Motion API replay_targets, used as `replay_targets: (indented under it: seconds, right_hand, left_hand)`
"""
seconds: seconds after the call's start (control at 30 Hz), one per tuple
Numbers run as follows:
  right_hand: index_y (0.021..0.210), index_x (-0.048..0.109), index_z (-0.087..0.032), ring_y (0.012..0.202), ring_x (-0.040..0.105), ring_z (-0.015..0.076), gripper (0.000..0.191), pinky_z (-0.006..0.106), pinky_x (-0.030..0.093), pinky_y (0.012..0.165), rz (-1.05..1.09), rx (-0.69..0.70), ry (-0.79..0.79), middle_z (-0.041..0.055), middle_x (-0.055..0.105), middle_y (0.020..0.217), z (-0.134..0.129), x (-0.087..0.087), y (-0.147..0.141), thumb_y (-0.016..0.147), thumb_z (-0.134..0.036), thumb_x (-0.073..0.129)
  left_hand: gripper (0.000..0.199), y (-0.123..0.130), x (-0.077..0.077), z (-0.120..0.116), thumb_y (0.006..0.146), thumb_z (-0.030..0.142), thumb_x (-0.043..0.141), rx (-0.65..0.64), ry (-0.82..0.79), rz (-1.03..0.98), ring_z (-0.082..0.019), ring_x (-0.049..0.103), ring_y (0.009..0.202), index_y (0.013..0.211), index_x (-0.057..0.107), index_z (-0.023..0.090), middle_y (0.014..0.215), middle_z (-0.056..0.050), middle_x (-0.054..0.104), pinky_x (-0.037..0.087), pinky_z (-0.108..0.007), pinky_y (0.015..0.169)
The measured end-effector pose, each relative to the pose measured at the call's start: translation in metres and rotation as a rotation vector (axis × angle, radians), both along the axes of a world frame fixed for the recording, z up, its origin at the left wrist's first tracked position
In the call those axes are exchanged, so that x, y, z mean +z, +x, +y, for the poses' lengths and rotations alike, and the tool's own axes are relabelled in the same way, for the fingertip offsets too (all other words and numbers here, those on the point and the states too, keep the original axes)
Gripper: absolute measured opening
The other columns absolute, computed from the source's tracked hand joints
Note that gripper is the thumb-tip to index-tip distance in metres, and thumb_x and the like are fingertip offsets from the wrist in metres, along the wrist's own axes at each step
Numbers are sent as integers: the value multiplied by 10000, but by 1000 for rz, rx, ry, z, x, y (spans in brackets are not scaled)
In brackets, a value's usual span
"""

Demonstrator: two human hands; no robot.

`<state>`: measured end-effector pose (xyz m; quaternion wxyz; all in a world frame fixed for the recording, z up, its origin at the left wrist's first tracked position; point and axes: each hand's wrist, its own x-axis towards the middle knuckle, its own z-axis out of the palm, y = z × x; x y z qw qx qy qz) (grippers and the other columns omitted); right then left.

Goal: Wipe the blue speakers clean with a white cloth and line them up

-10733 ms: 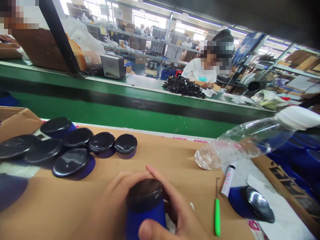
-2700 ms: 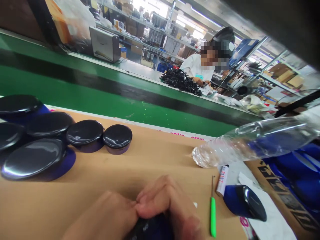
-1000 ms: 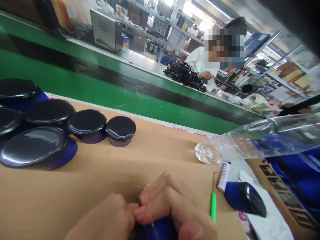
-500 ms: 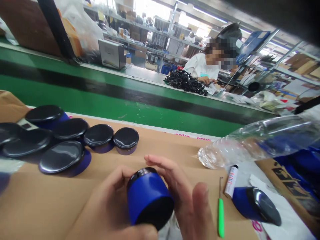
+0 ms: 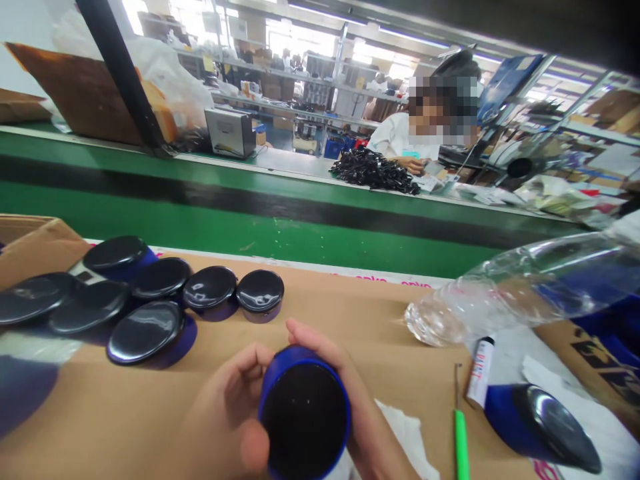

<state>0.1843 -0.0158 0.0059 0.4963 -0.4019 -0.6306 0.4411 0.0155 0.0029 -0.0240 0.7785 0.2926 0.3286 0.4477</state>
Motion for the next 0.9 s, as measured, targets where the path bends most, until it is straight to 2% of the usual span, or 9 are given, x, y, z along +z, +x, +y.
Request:
replay_targets:
  seconds: [0.1, 0.23, 0.33, 0.4, 0.5, 0.57, 0.63, 0.77, 0.9]
  right_hand:
    - [1271, 581, -461, 1294, 552, 153, 406, 320, 455, 1102, -32, -37, -24, -60, 579, 1405, -5, 10, -4, 952, -210, 565]
    - [1276, 564, -417, 1332, 515, 181, 412, 321, 455, 1097, -53, -45, 35, -30, 557, 1424, -8, 3, -7, 917, -223, 620]
    - [1317, 488, -356, 1315, 533, 235, 667, 300, 505, 1041, 3, -43, 156, 16, 557, 1416, -8, -5, -9, 739, -315, 818]
    - [1330, 447, -360, 1278, 566, 222, 807, 253, 519, 1008, 34, -35, 174, 4, 568, 1396, -7, -8, -10, 647, -358, 877]
    - [1324, 449, -376, 1265, 569, 184, 794, 184, 507, 979, 13, -61, 145, -25, 566, 1373, -6, -8, -10, 652, -376, 871]
    - [1317, 463, -367, 1259, 570, 179, 787, 182, 491, 997, 11, -73, 164, -26, 572, 1356, -5, -7, -11, 646, -371, 874]
    - [1305, 478, -366, 1237, 583, 166, 784, 180, 469, 1025, 46, -73, 192, -36, 585, 1335, -4, -5, -12, 633, -369, 881]
    - [1297, 488, -363, 1232, 590, 182, 744, 211, 483, 1025, 75, -64, 201, -23, 601, 1317, -4, -3, -13, 655, -353, 864]
    - [1316, 460, -350, 1254, 571, 204, 733, 245, 499, 1018, -14, -62, 193, 6, 571, 1357, -5, -6, -11, 688, -382, 837]
  left_hand:
    - [596, 2, 2, -4, 383, 586, 921, -10, 77, 11, -75, 459, 558, 704, 632, 175, 659, 17, 549, 366, -162, 502]
    - [581, 9, 33, -12, 404, 583, 916, 48, 22, 80, -125, 575, 687, 779, 679, 208, 746, 7, 618, 479, -205, 639]
    - [588, 8, 52, -14, 539, 745, 758, 127, -57, 130, -185, 652, 835, 866, 741, 256, 846, -17, 709, 528, -252, 784]
    - [535, 2, 54, -12, 707, 757, 624, 240, -18, 286, -193, 653, 903, 849, 736, 254, 894, -20, 722, 531, -245, 840]
    - [362, -10, 48, -6, 808, 602, 644, 357, 101, 503, -151, 639, 822, 771, 673, 243, 800, 14, 692, 545, -187, 793]
    - [254, -12, 46, -2, 744, 464, 774, 344, 149, 486, -134, 646, 740, 819, 642, 260, 766, 38, 686, 561, -164, 692]
    - [309, -10, 47, -2, 684, 356, 839, 294, 163, 401, -158, 680, 757, 915, 652, 272, 838, 22, 723, 576, -181, 672]
    - [390, -5, 55, -11, 732, 501, 774, 171, 65, 308, -260, 679, 1032, 1022, 721, 246, 1042, -70, 743, 585, -286, 843]
    - [458, -5, 60, -17, 597, 517, 865, 68, -37, 347, -299, 689, 1003, 958, 766, 254, 974, -76, 758, 593, -336, 814]
